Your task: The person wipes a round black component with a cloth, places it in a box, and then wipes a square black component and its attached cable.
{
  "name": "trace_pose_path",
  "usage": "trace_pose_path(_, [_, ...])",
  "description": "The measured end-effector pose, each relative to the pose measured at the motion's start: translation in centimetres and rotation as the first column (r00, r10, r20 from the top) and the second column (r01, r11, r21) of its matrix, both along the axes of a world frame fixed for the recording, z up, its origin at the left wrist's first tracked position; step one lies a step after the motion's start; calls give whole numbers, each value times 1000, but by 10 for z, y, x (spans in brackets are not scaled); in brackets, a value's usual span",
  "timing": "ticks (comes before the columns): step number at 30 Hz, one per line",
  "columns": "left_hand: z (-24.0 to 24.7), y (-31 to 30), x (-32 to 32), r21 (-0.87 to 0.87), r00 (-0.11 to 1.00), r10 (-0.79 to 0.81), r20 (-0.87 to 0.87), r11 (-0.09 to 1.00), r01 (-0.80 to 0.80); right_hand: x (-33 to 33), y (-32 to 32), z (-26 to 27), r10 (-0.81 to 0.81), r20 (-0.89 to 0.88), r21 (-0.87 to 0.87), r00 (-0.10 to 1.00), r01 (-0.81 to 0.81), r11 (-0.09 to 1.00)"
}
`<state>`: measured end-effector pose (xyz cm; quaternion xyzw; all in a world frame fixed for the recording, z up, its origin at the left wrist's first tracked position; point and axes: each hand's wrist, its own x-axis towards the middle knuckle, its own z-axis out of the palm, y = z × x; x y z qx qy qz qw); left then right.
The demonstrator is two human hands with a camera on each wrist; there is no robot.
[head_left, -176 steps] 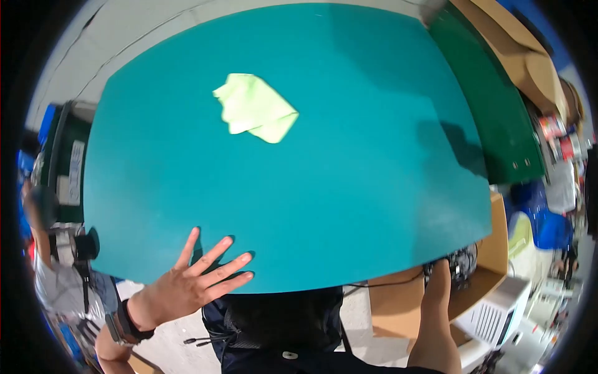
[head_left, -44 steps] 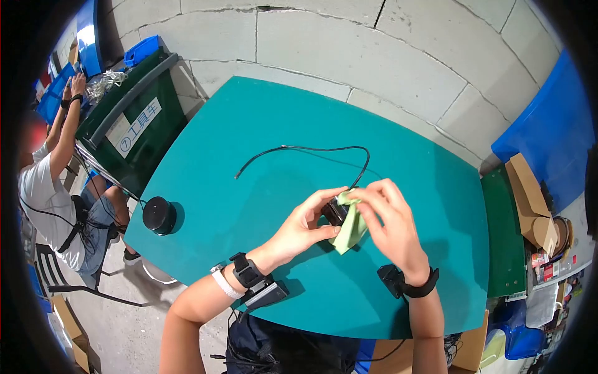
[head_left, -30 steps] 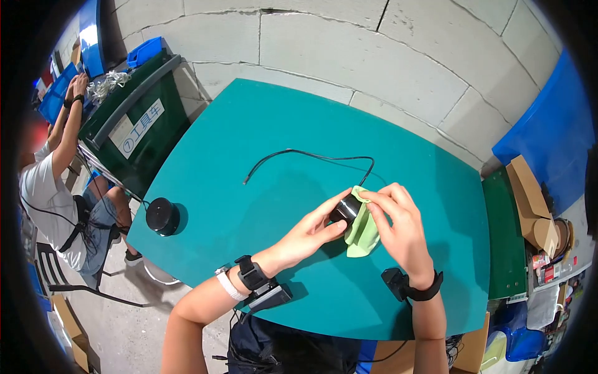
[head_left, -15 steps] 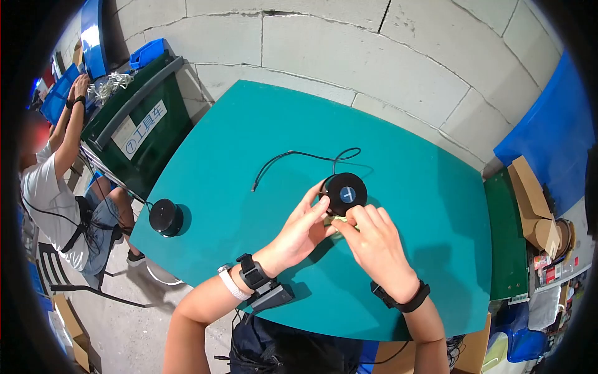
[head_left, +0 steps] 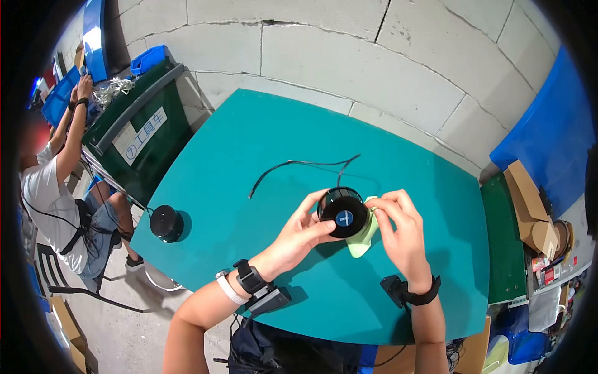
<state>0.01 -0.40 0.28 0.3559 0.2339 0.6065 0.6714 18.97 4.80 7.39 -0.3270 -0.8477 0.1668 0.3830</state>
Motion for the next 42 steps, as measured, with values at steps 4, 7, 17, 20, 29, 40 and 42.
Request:
trace_pose_path(4, [-4, 0, 6, 67, 993, -36, -116, 997, 44, -2, 0, 3, 75, -78, 6, 994, -75, 997])
trace_pose_path(7, [6, -5, 3, 15, 991, -51, -123, 998, 53, -5, -7, 8, 75, -32, 40, 997, -74, 996])
trace_pose_path(17, [2, -6, 2, -14, 996, -60, -71, 998, 59, -10, -17, 4, 209, 266, 169, 941, -259, 951])
trace_pose_path(20, [6, -5, 3, 22, 997, -49, -58, 998, 51, -8, -13, 9, 125, 190, 148, 974, -154, 977])
trace_pose_path(29, [4, -7, 2, 65, 997, -46, -61, 997, 50, 4, 2, 2, 217, -178, -256, 960, -258, 932])
trace_pose_path(40, [15, -8, 0, 71, 993, -90, -82, 993, 96, 4, 8, -13, 121, -501, -608, 857, -448, 655])
trace_pose_path(42, [16, -10, 2, 62, 994, -88, -70, 994, 93, 6, 9, -17, 104, -537, -645, 837, -487, 590])
